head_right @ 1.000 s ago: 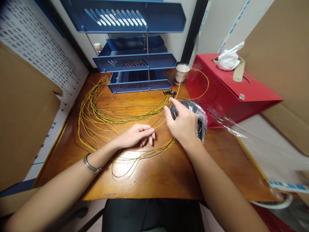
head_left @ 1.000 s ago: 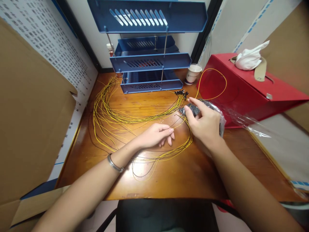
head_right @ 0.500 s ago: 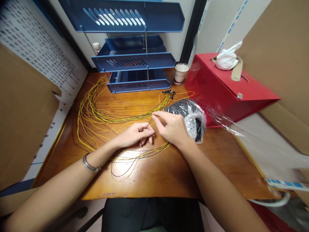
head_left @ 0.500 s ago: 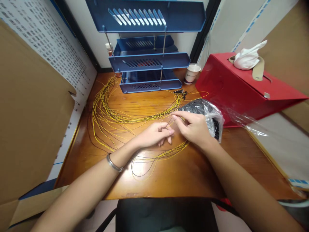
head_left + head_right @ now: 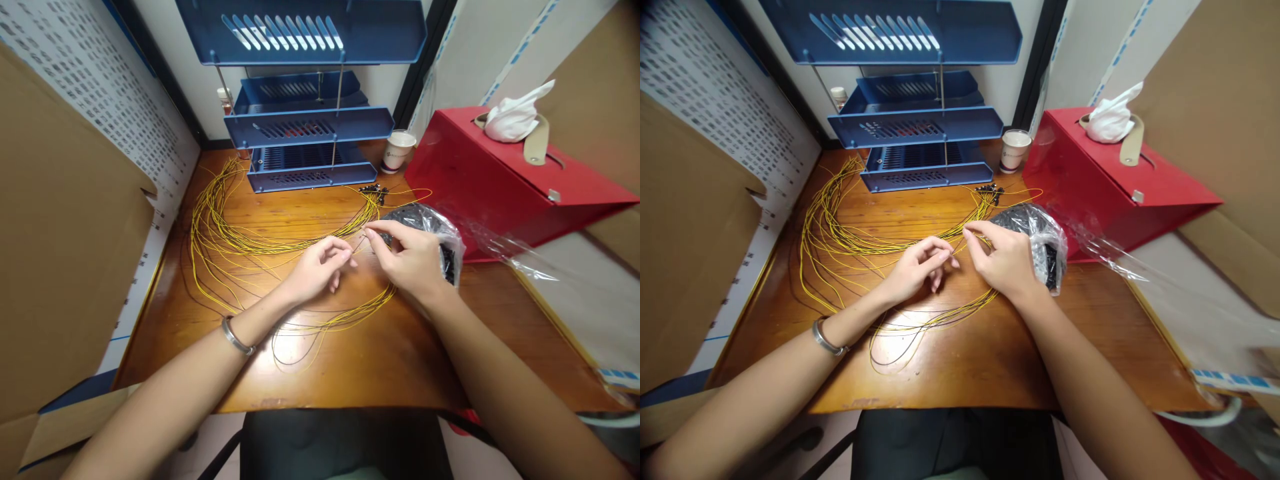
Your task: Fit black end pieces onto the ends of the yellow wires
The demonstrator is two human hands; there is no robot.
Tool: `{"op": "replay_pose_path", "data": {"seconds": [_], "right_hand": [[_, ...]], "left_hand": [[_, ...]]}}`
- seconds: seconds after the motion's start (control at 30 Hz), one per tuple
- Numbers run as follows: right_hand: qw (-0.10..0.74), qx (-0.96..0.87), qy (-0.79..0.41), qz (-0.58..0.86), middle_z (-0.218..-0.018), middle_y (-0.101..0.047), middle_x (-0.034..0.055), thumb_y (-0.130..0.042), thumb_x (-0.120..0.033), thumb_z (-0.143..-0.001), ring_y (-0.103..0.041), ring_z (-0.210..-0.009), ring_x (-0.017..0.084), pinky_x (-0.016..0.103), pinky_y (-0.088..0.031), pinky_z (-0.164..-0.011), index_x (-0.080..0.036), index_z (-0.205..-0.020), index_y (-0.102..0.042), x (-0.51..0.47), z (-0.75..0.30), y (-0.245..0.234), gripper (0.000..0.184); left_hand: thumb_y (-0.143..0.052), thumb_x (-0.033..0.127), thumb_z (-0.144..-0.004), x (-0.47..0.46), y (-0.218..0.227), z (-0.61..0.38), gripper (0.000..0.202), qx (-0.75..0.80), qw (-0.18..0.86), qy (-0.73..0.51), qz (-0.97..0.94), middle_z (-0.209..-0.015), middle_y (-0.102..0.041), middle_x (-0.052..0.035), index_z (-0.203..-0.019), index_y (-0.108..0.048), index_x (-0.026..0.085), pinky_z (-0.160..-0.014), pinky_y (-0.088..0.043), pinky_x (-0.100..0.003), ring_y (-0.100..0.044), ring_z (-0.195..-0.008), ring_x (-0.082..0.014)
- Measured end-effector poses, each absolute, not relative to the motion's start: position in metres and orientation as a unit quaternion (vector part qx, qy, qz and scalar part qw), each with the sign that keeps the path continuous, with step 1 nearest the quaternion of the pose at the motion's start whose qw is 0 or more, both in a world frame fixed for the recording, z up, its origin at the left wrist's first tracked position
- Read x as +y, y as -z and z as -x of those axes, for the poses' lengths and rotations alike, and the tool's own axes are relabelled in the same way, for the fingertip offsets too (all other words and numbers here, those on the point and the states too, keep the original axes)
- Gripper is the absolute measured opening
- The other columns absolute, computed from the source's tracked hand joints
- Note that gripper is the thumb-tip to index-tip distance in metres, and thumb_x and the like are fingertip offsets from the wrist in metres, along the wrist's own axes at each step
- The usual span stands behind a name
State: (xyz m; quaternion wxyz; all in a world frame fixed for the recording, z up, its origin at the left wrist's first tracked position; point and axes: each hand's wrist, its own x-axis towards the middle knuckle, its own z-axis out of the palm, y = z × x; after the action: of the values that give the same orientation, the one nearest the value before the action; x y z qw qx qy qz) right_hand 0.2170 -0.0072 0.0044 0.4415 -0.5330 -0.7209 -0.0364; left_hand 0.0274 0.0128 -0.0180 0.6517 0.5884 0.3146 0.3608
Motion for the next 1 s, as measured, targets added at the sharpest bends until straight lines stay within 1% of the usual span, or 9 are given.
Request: {"op": "replay_pose_path", "data": {"seconds": [0.27, 0.5, 0.57, 0.63, 0.7, 0.73, 0.8, 0.83, 1.0], "right_hand": [[0.436, -0.717, 0.024, 0.543, -0.075, -0.077, 0.0013, -0.063, -0.029, -0.092, -0.053, -0.044, 0.011, 0.026, -0.047, -0.053, -0.021, -0.096, -0.078, -0.009, -0.215, -0.005, 0.018], [0.439, -0.75, 0.06, 0.491, -0.075, -0.07, 0.005, -0.062, -0.026, -0.092, -0.062, -0.062, 0.016, 0.03, -0.051, -0.061, -0.017, -0.098, -0.077, -0.008, -0.216, -0.008, 0.019], [0.441, -0.774, 0.06, 0.449, -0.084, -0.072, 0.0082, -0.062, -0.022, -0.09, -0.066, -0.075, 0.02, 0.034, -0.055, -0.069, -0.017, -0.101, -0.076, -0.008, -0.215, -0.009, 0.019], [0.431, -0.805, 0.039, 0.405, -0.104, -0.075, 0.0106, -0.059, -0.015, -0.088, -0.068, -0.097, 0.024, 0.041, -0.056, -0.087, -0.019, -0.109, -0.073, -0.009, -0.212, -0.008, 0.026], [0.401, -0.836, 0.005, 0.375, -0.123, -0.072, 0.0098, -0.054, -0.011, -0.087, -0.064, -0.119, 0.026, 0.05, -0.048, -0.107, -0.021, -0.121, -0.067, -0.01, -0.21, -0.006, 0.038], [0.383, -0.848, -0.012, 0.367, -0.128, -0.07, 0.0092, -0.053, -0.01, -0.087, -0.062, -0.124, 0.026, 0.054, -0.042, -0.114, -0.021, -0.125, -0.064, -0.01, -0.208, -0.005, 0.042], [0.36, -0.857, -0.038, 0.367, -0.126, -0.071, 0.0083, -0.052, -0.01, -0.088, -0.065, -0.12, 0.024, 0.057, -0.033, -0.121, -0.02, -0.129, -0.062, -0.011, -0.207, -0.003, 0.043], [0.361, -0.855, -0.044, 0.369, -0.122, -0.073, 0.0079, -0.053, -0.012, -0.089, -0.068, -0.113, 0.023, 0.057, -0.032, -0.122, -0.02, -0.129, -0.062, -0.011, -0.206, -0.002, 0.041], [0.404, -0.832, -0.03, 0.378, -0.101, -0.078, 0.0042, -0.059, -0.015, -0.09, -0.073, -0.088, 0.018, 0.051, -0.043, -0.117, -0.02, -0.111, -0.068, -0.009, -0.208, 0.001, 0.023]], "left_hand": [[-0.068, 0.045, -0.087, 0.012, 0.016, -0.027, 0.033, 0.327, 0.608, -0.385, -0.613, -0.085, -0.069, -0.0037, -0.091, -0.06, 0.013, -0.043, -0.044, -0.018, -0.052, -0.045, -0.0044], [-0.064, 0.043, -0.09, 0.014, 0.014, -0.025, 0.029, 0.352, 0.579, -0.389, -0.625, -0.082, -0.068, -0.0032, -0.087, -0.06, 0.014, -0.049, -0.041, -0.019, -0.05, -0.05, -0.0058], [-0.062, 0.039, -0.092, 0.015, 0.013, -0.024, 0.026, 0.354, 0.55, -0.384, -0.651, -0.079, -0.067, -0.0029, -0.086, -0.061, 0.014, -0.052, -0.041, -0.02, -0.05, -0.053, -0.0068], [-0.059, 0.036, -0.094, 0.015, 0.013, -0.023, 0.024, 0.354, 0.513, -0.378, -0.685, -0.078, -0.066, -0.0028, -0.085, -0.061, 0.014, -0.057, -0.042, -0.02, -0.051, -0.058, -0.0084], [-0.058, 0.034, -0.095, 0.016, 0.013, -0.021, 0.022, 0.345, 0.48, -0.376, -0.714, -0.08, -0.066, -0.0031, -0.085, -0.061, 0.014, -0.064, -0.043, -0.022, -0.055, -0.066, -0.0106], [-0.057, 0.034, -0.095, 0.015, 0.013, -0.021, 0.022, 0.34, 0.468, -0.376, -0.723, -0.081, -0.066, -0.0033, -0.085, -0.061, 0.014, -0.067, -0.044, -0.022, -0.056, -0.07, -0.0117], [-0.056, 0.034, -0.096, 0.015, 0.013, -0.02, 0.023, 0.343, 0.456, -0.375, -0.73, -0.08, -0.066, -0.0031, -0.085, -0.06, 0.015, -0.067, -0.044, -0.023, -0.056, -0.071, -0.0126], [-0.055, 0.034, -0.096, 0.015, 0.013, -0.02, 0.023, 0.347, 0.457, -0.374, -0.728, -0.078, -0.065, -0.0026, -0.085, -0.06, 0.015, -0.066, -0.043, -0.023, -0.056, -0.069, -0.0124], [-0.054, 0.035, -0.097, 0.015, 0.014, -0.019, 0.023, 0.338, 0.477, -0.395, -0.709, -0.074, -0.064, -0.0008, -0.085, -0.059, 0.016, -0.062, -0.042, -0.022, -0.055, -0.063, -0.0107]]}}
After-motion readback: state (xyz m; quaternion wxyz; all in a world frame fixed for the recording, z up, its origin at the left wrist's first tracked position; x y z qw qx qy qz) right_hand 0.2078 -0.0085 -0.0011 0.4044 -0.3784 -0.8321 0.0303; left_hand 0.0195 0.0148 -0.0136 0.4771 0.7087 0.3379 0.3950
